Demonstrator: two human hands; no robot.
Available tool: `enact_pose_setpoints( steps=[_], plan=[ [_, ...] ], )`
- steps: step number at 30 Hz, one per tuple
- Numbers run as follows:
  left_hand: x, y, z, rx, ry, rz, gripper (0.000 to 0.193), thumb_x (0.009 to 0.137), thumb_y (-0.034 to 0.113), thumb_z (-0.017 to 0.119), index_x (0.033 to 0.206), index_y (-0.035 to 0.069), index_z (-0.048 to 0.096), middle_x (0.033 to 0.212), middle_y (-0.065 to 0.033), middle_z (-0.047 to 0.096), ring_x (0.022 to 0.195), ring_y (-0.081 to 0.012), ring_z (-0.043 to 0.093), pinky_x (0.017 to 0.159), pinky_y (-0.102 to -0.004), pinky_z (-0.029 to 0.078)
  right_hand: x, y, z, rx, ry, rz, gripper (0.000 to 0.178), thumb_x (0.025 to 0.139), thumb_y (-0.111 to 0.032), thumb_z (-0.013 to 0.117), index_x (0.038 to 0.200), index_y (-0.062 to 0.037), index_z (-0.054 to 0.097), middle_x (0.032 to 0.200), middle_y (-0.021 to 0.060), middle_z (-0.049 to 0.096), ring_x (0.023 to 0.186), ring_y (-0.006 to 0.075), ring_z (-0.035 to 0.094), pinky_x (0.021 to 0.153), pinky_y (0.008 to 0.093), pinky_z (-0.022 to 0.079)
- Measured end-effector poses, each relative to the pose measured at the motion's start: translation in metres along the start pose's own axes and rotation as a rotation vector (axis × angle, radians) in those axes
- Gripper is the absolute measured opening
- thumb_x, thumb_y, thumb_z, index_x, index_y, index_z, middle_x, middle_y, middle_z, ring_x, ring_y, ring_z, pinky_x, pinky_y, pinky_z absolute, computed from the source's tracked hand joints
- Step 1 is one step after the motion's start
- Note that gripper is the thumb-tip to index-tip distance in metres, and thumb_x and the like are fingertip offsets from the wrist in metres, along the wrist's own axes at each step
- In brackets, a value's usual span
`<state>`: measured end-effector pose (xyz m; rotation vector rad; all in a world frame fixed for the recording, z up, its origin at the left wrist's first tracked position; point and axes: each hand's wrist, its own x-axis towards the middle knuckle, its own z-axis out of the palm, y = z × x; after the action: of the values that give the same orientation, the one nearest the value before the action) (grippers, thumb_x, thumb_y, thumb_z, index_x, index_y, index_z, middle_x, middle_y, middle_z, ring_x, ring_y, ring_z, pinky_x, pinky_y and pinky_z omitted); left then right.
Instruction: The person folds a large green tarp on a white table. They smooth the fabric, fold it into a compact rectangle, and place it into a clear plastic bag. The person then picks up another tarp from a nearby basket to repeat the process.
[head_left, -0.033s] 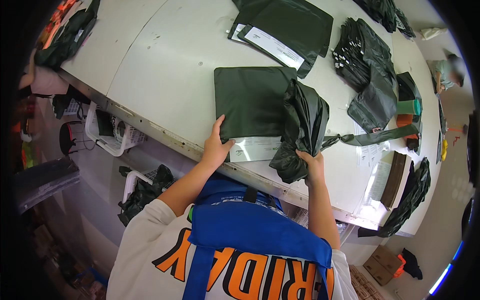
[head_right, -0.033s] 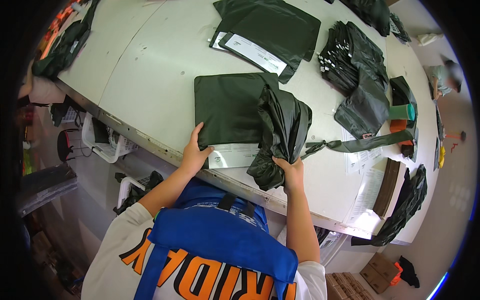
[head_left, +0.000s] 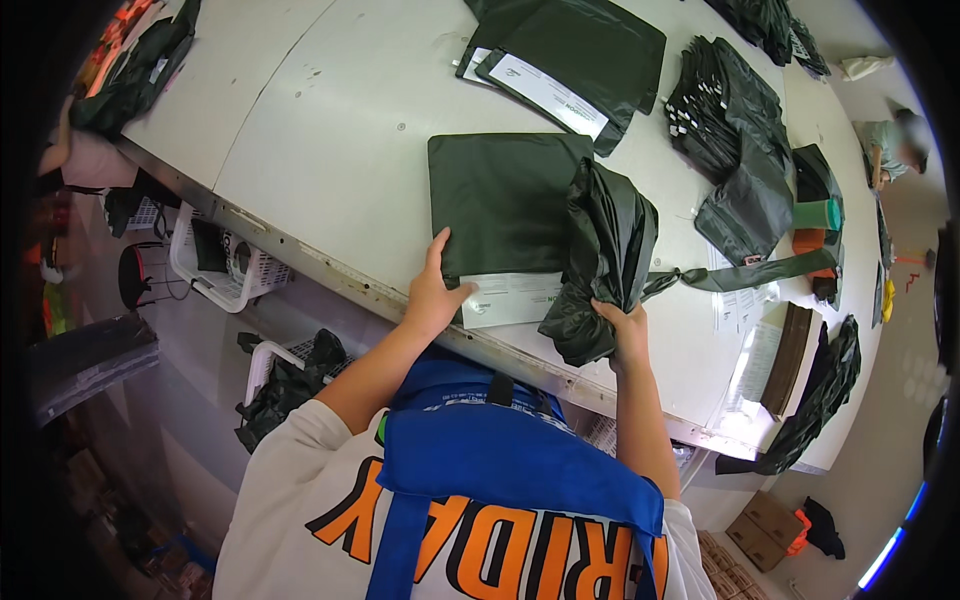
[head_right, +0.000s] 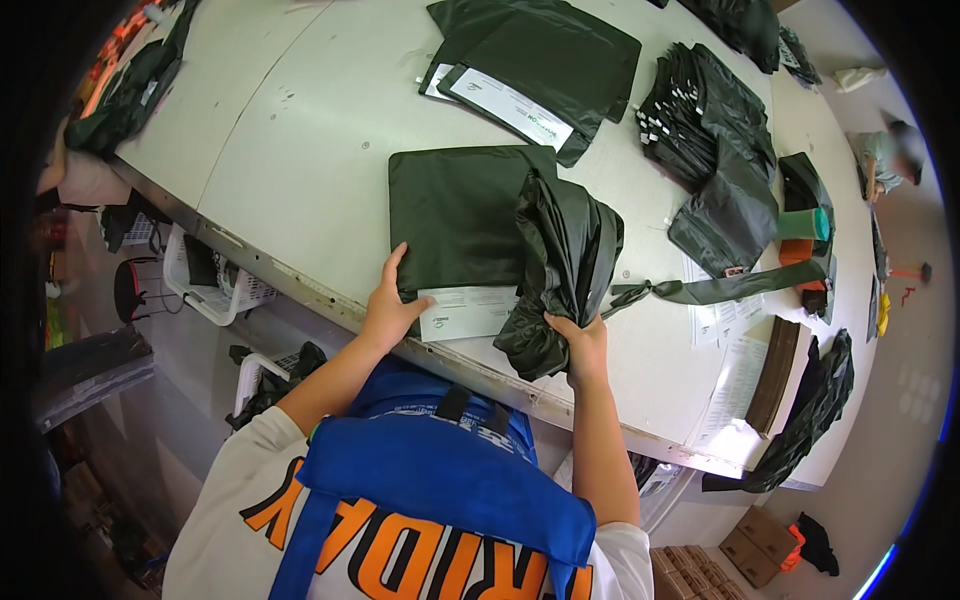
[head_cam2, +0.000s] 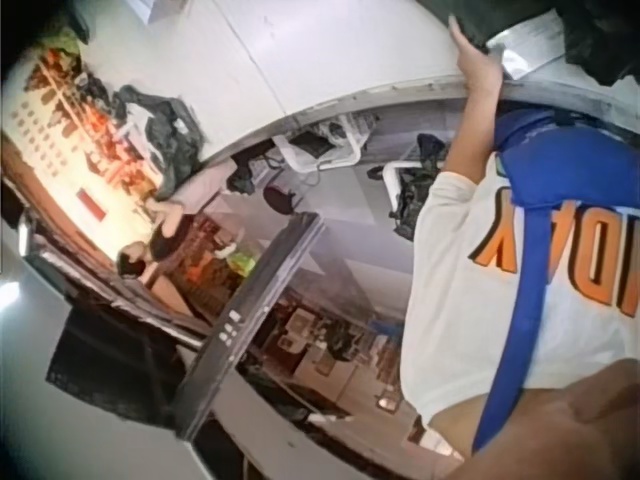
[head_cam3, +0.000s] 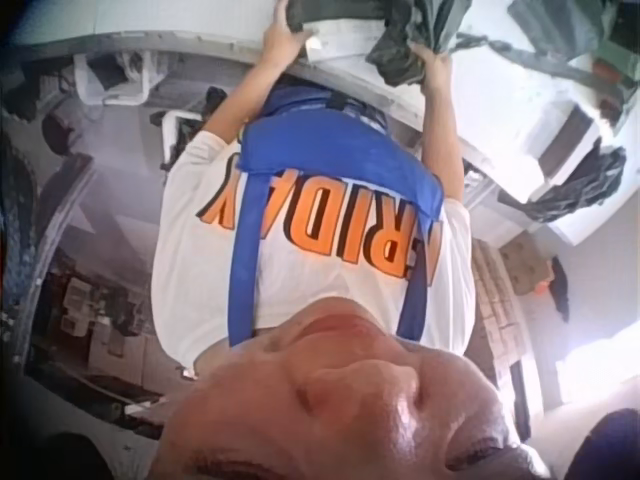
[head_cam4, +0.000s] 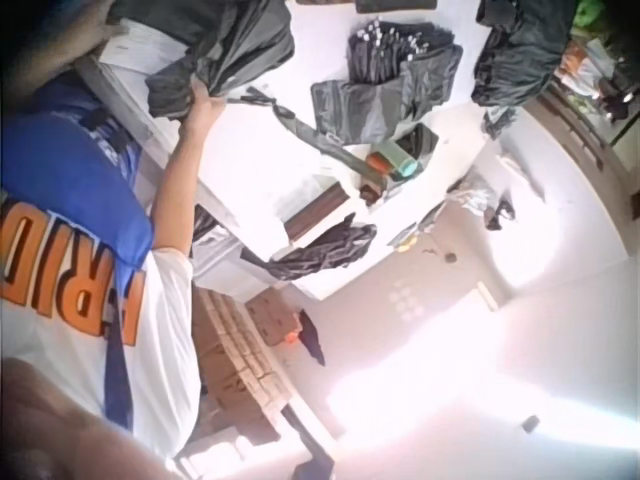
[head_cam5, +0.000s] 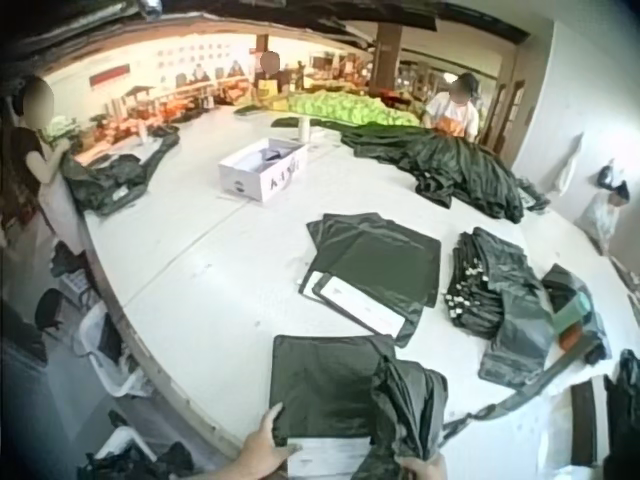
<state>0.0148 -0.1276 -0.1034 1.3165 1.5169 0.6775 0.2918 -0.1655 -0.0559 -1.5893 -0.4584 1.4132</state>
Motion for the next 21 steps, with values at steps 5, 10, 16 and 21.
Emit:
enact_pose_setpoints(
  steps=[5, 10, 16, 21],
  plan=[
    [-0.002, -0.010, -0.001, 0.192, -0.010, -0.082, 0.053, 0.079, 0.011, 0.070, 0.128, 0.013, 0.049, 0.123, -0.0217, 0.056, 0.107, -0.0404, 0.057, 0.087, -0.0411, 0.047, -0.009, -0.001, -0.005, -0.046, 0.028, -0.003, 0.045, 0.071, -0.004, 0.072, 0.112, 0.0081, 0.056, 0.101, 0.0121, 0.066, 0.087, 0.0192, 0.062, 0.081, 0.0306, 0.049],
    [-0.010, 0.008, -0.024, 0.973, 0.158, 0.316, 0.031, 0.079, 0.018, 0.066, 0.109, 0.013, 0.061, 0.111, -0.0128, 0.060, 0.099, -0.0299, 0.058, 0.081, -0.0388, 0.046, -0.040, -0.028, -0.041, -0.283, 0.010, -0.122, 0.049, 0.064, -0.002, 0.072, 0.110, 0.0084, 0.057, 0.102, 0.0130, 0.067, 0.088, 0.0186, 0.062, 0.085, 0.0300, 0.048],
    [0.012, 0.004, -0.023, 0.747, -0.128, 0.794, 0.013, 0.078, 0.008, 0.056, 0.091, 0.008, 0.060, 0.107, -0.0055, 0.059, 0.101, -0.0251, 0.055, 0.077, -0.0366, 0.050, -0.081, -0.064, -0.063, -0.930, -0.365, -0.110, 0.060, 0.055, -0.006, 0.078, 0.111, 0.0034, 0.059, 0.097, 0.0162, 0.069, 0.091, 0.0237, 0.065, 0.087, 0.0322, 0.048],
    [0.034, 0.021, -0.023, 0.828, -0.269, 0.966, 0.036, 0.079, 0.004, 0.054, 0.114, 0.010, 0.059, 0.115, -0.0038, 0.058, 0.096, -0.0252, 0.055, 0.078, -0.0348, 0.052, -0.079, -0.055, -0.029, -1.045, -0.737, 0.063, 0.061, 0.055, -0.010, 0.078, 0.112, -0.0007, 0.060, 0.094, 0.0148, 0.069, 0.087, 0.0243, 0.064, 0.084, 0.0327, 0.048]
  ],
)
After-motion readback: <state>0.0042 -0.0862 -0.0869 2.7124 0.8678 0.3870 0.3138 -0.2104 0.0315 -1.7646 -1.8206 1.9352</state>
